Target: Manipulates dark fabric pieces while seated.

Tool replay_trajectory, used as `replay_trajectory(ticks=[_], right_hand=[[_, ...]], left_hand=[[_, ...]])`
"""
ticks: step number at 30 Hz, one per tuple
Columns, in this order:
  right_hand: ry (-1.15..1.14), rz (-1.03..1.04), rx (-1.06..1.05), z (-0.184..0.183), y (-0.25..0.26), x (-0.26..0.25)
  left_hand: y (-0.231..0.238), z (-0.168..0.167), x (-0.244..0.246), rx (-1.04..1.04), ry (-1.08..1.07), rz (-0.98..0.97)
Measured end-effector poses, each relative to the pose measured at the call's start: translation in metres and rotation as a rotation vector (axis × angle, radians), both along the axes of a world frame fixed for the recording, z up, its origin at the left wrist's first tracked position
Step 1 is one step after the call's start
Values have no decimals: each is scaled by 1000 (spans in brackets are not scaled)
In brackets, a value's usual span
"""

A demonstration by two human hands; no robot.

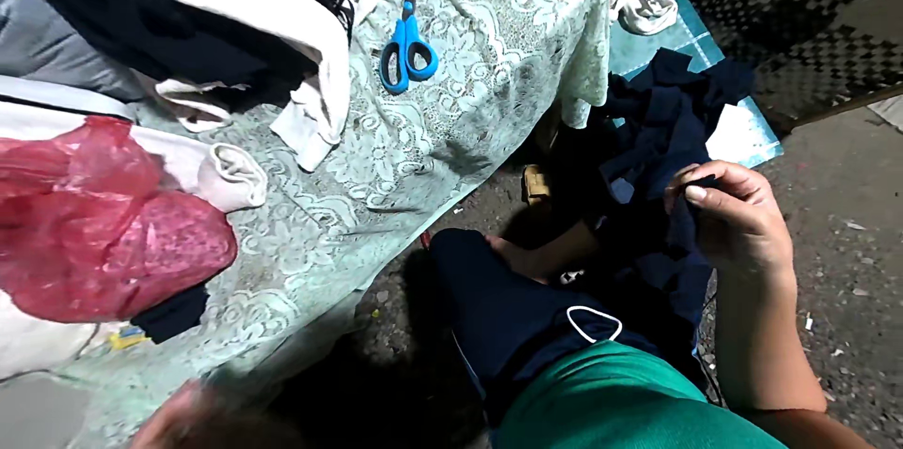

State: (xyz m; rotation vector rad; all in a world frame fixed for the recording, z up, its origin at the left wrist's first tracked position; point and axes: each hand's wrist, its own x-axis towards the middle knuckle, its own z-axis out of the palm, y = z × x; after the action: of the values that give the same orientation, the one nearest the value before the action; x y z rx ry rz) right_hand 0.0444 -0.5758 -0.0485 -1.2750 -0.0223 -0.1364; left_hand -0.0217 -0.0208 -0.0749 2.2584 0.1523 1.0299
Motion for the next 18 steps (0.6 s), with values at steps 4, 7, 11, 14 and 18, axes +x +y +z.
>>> replay_trajectory(ticks=[4,7,11,14,18], right_hand=[[-41,-51,9,1,25,-4],[-65,-96,-8,5,40,-11],[-63,-145,8,7,51,-23],[-70,-154,56,8,57,-28],[-90,-132,129,5,62,-32]], left_hand=[[-150,-10,55,329,6,-380],[-256,8,56,80,-162,-722],[-338,46,49,-282,-128,-1003],[-358,52,54,-471,68,-1069],[-357,52,56,-600,201,-1028]])
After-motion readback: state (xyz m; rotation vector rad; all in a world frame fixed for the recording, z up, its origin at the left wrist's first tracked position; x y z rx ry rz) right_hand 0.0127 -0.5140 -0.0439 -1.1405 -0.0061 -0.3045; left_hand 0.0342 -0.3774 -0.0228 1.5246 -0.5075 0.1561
